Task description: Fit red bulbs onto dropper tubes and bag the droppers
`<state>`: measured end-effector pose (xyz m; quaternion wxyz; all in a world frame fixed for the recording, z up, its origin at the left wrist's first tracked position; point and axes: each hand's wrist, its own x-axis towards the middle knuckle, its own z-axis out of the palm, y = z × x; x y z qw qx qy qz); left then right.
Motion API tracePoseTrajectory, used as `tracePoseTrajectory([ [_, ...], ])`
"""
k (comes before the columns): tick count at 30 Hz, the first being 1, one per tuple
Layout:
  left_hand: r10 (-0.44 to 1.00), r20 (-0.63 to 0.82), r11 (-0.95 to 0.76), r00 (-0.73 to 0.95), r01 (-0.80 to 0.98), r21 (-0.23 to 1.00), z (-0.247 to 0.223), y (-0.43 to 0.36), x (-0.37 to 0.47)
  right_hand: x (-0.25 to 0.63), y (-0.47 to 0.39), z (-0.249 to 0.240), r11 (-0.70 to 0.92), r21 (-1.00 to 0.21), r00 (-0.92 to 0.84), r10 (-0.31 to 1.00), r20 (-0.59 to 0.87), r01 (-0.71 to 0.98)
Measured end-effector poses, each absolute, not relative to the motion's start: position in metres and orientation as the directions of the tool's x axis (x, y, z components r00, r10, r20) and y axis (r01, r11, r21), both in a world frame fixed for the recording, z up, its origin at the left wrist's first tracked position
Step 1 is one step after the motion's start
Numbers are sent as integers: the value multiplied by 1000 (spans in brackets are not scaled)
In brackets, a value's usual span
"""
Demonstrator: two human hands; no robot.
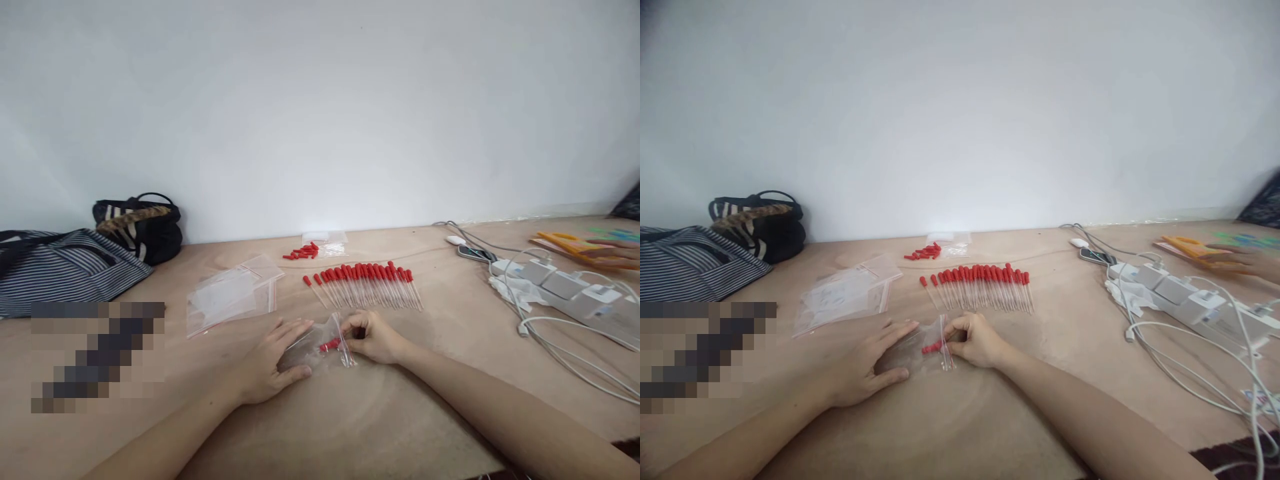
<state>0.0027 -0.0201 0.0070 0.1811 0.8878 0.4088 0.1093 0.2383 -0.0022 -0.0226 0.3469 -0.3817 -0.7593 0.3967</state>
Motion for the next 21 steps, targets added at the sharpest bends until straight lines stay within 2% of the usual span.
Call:
tracePoseTrajectory([
  [4, 755, 84, -618, 651, 663, 423, 3, -18, 21, 237, -3, -28, 270, -941, -401, 900, 171, 204],
  [6, 745, 100, -632, 659, 651, 420, 1, -16, 29, 243, -3, -28, 279, -930, -358, 916, 183, 240],
  [10, 723, 118, -662, 681, 633, 401, -1, -15, 35, 270, 8, -21, 304, -919, -433, 884, 174, 252],
  [12, 723, 119, -663, 681, 635, 396, 0, -15, 34, 287, 20, -14, 319, -872, -338, 921, 192, 372],
  [15, 742, 111, -644, 662, 656, 394, 3, -17, 34, 306, 47, -3, 179, -660, -4, 966, 257, 729],
  [17, 762, 101, -622, 640, 678, 393, 4, -18, 34, 311, 66, 3, 105, -595, 88, 954, 285, 796],
  [21, 787, 95, -590, 610, 699, 404, 5, -20, 35, 309, 99, 6, 24, -568, 161, 948, 273, 823],
])
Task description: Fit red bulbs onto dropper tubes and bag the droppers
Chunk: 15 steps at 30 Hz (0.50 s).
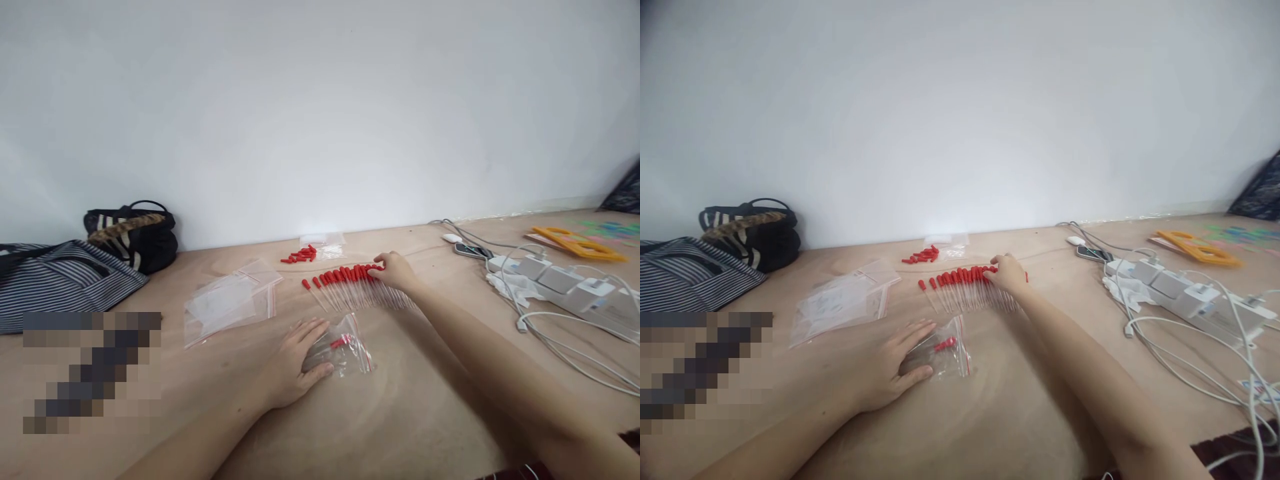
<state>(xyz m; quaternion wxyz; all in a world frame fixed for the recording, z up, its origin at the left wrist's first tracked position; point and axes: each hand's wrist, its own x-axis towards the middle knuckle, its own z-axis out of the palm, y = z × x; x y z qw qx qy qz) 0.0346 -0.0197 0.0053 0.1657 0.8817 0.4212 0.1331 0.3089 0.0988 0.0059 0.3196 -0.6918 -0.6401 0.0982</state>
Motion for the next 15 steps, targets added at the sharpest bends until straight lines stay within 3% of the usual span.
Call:
tracePoseTrajectory([
  [7, 780, 114, -601, 615, 685, 412, 2, -19, 33, 305, 123, 0, -37, -618, 191, 964, 184, 785],
  [15, 774, 117, -609, 622, 682, 405, 2, -19, 33, 305, 130, 5, -16, -817, 247, 956, 156, 577],
])
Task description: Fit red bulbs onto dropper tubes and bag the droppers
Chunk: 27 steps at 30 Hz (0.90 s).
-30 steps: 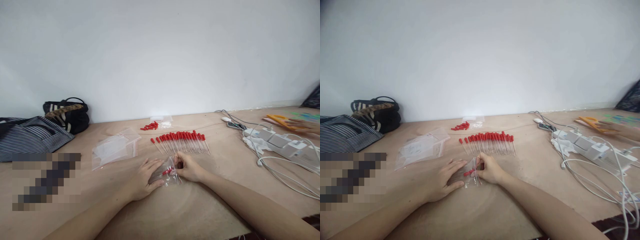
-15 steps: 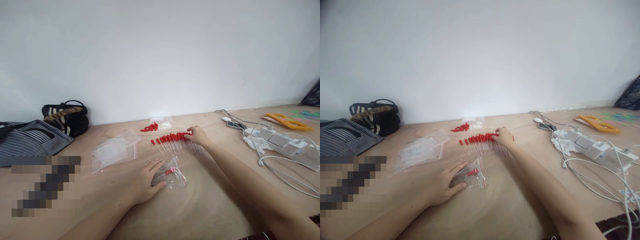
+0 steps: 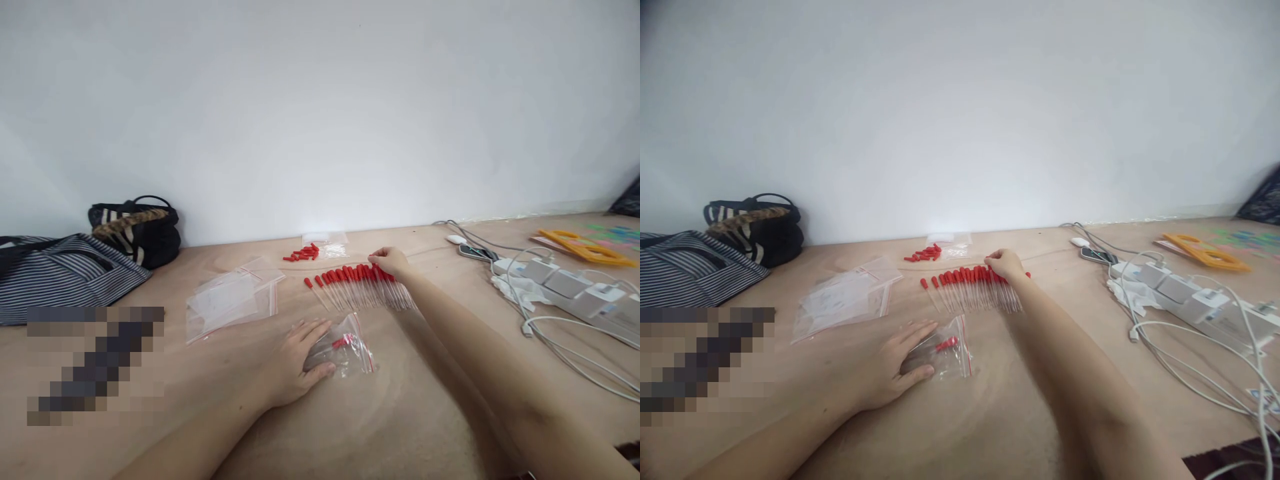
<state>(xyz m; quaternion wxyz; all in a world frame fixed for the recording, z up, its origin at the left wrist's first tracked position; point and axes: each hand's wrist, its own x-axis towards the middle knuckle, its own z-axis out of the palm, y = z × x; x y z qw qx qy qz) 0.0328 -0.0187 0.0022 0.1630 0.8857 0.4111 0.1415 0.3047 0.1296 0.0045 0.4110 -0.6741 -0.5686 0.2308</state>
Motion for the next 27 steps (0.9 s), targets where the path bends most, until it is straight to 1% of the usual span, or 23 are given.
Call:
tracePoseTrajectory([
  [2, 777, 118, -607, 619, 685, 404, 3, -19, 33, 303, 124, 11, 45, -868, 248, 950, 190, 494],
  [5, 782, 106, -599, 614, 695, 397, 4, -20, 33, 302, 102, 22, 148, -911, 260, 930, 260, 384],
  [9, 784, 98, -596, 613, 698, 397, 3, -20, 33, 302, 60, 20, 321, -925, 251, 896, 367, 204],
  [11, 784, 104, -597, 612, 696, 399, 2, -19, 32, 301, 41, 10, 350, -925, 246, 893, 377, 149],
  [13, 784, 112, -598, 610, 694, 402, 1, -18, 32, 299, 27, -4, 322, -942, 251, 908, 335, 92],
  [17, 790, 120, -591, 601, 697, 405, 1, -19, 33, 289, 12, -28, 220, -972, 260, 946, 193, -78],
  [21, 800, 84, -573, 594, 714, 402, 4, -19, 34, 273, -1, -28, 95, -974, 198, 979, 54, -205],
  [24, 798, 76, -572, 598, 712, 408, 4, -19, 34, 265, -10, -23, 31, -973, 99, 995, 8, -230],
  [26, 794, 86, -577, 601, 703, 416, 3, -19, 34, 263, -14, -22, 30, -982, 1, 1000, 30, -187],
  [27, 794, 91, -578, 601, 700, 418, 3, -19, 34, 263, -15, -23, 44, -990, -54, 997, 52, -136],
])
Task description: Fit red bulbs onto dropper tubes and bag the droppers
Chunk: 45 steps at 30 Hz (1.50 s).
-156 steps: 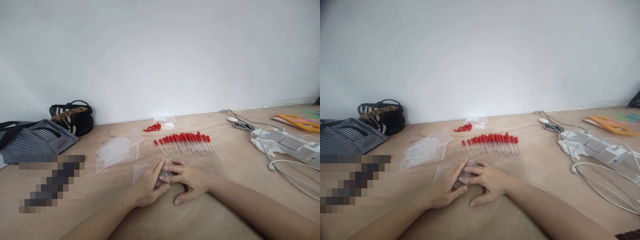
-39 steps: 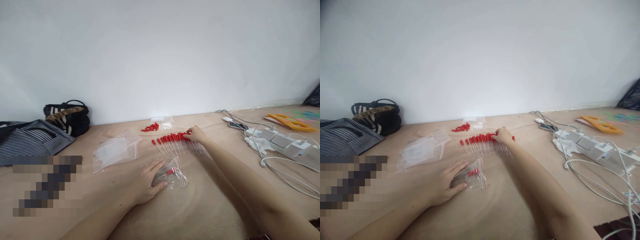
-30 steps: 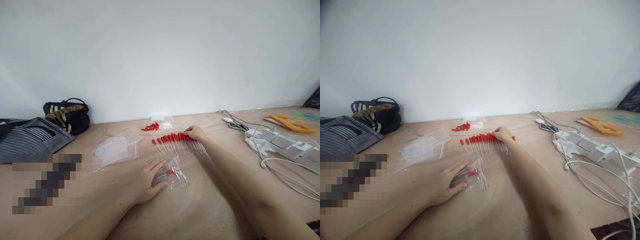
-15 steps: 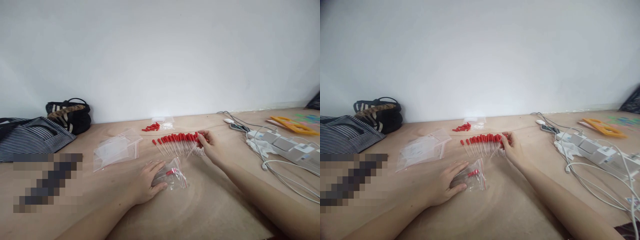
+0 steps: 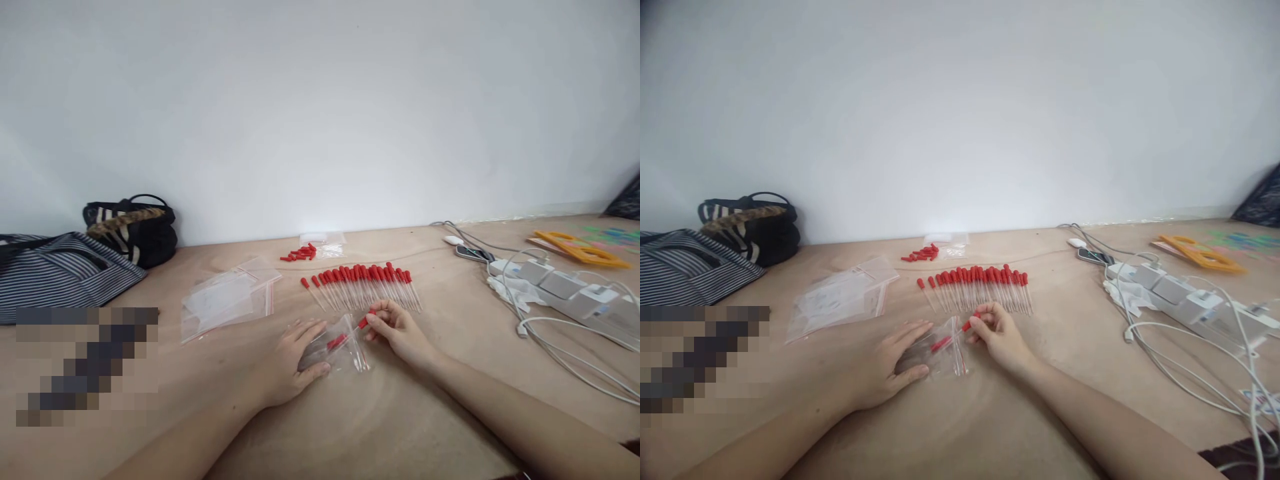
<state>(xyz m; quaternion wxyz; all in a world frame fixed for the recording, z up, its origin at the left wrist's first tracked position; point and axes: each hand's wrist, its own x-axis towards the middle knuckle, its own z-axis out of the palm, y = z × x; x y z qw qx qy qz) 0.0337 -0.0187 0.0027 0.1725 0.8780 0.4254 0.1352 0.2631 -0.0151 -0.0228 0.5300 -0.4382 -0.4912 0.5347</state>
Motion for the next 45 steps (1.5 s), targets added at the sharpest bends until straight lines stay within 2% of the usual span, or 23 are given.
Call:
tracePoseTrajectory([
  [3, 792, 105, -584, 601, 698, 415, 1, -19, 34, 265, -16, -26, 137, -985, -215, 970, 113, 101],
  [7, 782, 121, -602, 611, 690, 402, 0, -18, 33, 265, -17, -23, 331, -876, -357, 912, 201, 351],
  [11, 784, 121, -598, 608, 691, 405, -1, -17, 33, 261, -15, -17, 477, -771, -428, 855, 294, 423],
  [15, 782, 151, -604, 605, 676, 422, -1, -17, 33, 254, -9, -20, 486, -780, -412, 852, 323, 393],
  [20, 794, 125, -586, 595, 694, 419, 0, -18, 33, 251, -3, -26, 415, -849, -388, 878, 280, 326],
  [23, 800, 148, -584, 582, 697, 416, 0, -17, 32, 263, 10, -21, 361, -861, -243, 926, 288, 358],
  [26, 787, 222, -613, 576, 683, 397, -3, -16, 28, 286, 36, -7, 276, -759, 26, 933, 360, 590],
  [28, 771, 261, -635, 581, 668, 389, -5, -17, 23, 299, 57, 1, 113, -613, 147, 922, 358, 782],
  [30, 767, 261, -639, 586, 660, 396, -7, -18, 18, 307, 75, 5, 37, -559, 198, 914, 355, 828],
  [38, 788, 141, -595, 599, 683, 423, -4, -22, 12, 300, 100, -4, -40, -563, 261, 912, 317, 826],
  [45, 796, 95, -576, 598, 700, 423, 3, -24, 17, 302, 104, 1, 17, -714, 288, 908, 303, 700],
])
